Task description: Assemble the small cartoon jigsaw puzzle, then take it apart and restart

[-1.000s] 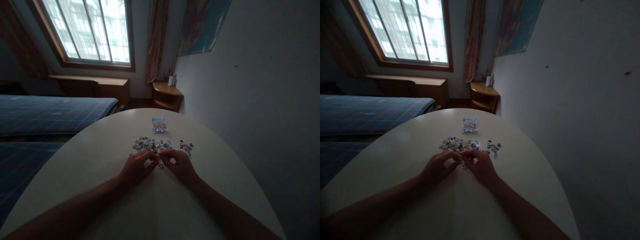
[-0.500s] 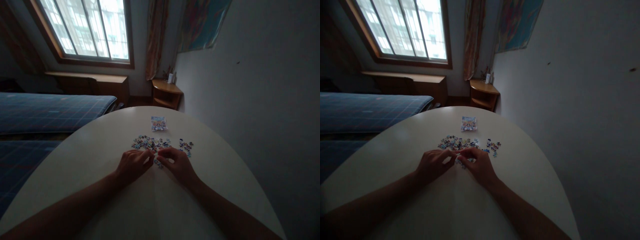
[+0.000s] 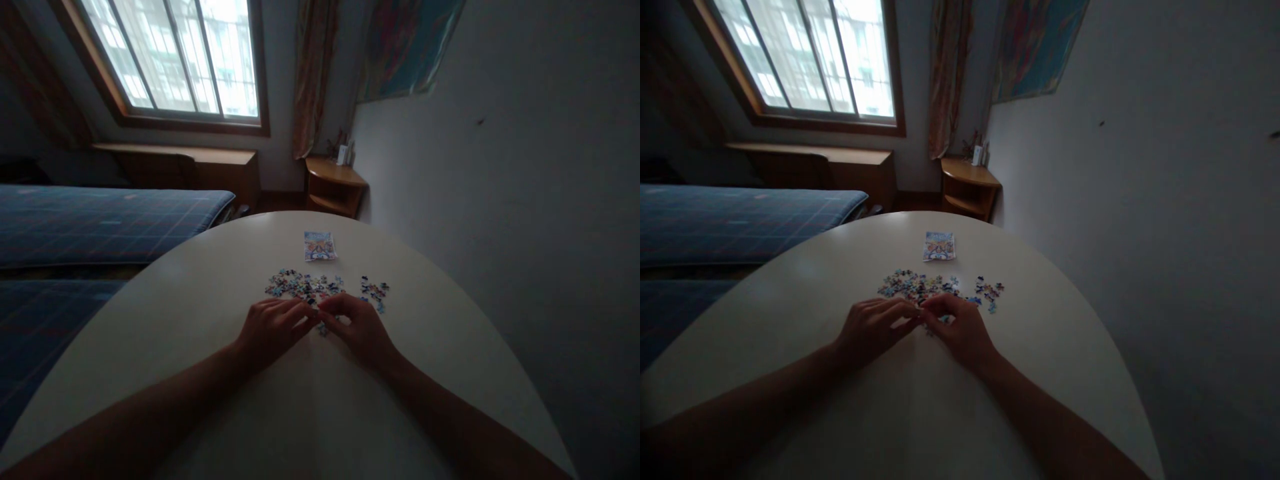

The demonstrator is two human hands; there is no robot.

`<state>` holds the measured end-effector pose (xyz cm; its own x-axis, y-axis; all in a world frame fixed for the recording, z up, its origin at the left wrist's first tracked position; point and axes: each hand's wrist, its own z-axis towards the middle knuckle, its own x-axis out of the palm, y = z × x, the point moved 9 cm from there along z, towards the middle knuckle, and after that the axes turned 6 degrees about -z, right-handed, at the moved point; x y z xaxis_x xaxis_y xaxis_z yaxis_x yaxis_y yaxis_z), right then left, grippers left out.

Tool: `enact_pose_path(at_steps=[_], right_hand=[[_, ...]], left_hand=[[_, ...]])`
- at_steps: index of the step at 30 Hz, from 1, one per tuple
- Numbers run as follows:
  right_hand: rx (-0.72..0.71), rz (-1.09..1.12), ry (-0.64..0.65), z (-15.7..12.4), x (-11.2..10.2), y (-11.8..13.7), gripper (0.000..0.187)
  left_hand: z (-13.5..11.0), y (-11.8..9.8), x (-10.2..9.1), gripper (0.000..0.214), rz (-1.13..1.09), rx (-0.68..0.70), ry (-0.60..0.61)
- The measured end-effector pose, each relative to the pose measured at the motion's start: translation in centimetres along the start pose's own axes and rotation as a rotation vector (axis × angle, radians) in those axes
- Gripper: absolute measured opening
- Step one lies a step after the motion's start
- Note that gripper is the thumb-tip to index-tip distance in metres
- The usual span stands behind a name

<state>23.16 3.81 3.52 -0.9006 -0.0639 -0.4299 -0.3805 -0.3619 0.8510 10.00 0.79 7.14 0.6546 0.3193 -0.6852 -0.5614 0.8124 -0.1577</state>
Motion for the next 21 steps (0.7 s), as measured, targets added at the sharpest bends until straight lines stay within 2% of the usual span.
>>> enact_pose_path(at_steps=[3, 8, 12, 21], right_hand=[[0.003, -0.058, -0.019, 0.2, -0.4, -0.4, 0.009], [0.018, -0.197, -0.051, 0.4, -1.3, -0.9, 0.011], [-0.003, -0.271, -0.060, 0.5, -1.6, -1.0, 0.010], [-0.018, -0.393, 0.002, 0.8, -0.9, -1.2, 0.011]], left_hand=[[-0.3, 0.6, 0.5, 0.016, -0.013, -0.038, 0.033], [-1.3, 2.6, 2.2, 0.015, -0.048, -0.148, 0.171], [-1.5, 3.1, 2.9, 0.017, -0.044, -0.191, 0.242], [-1.3, 3.2, 3.6, 0.015, -0.101, -0.236, 0.270]])
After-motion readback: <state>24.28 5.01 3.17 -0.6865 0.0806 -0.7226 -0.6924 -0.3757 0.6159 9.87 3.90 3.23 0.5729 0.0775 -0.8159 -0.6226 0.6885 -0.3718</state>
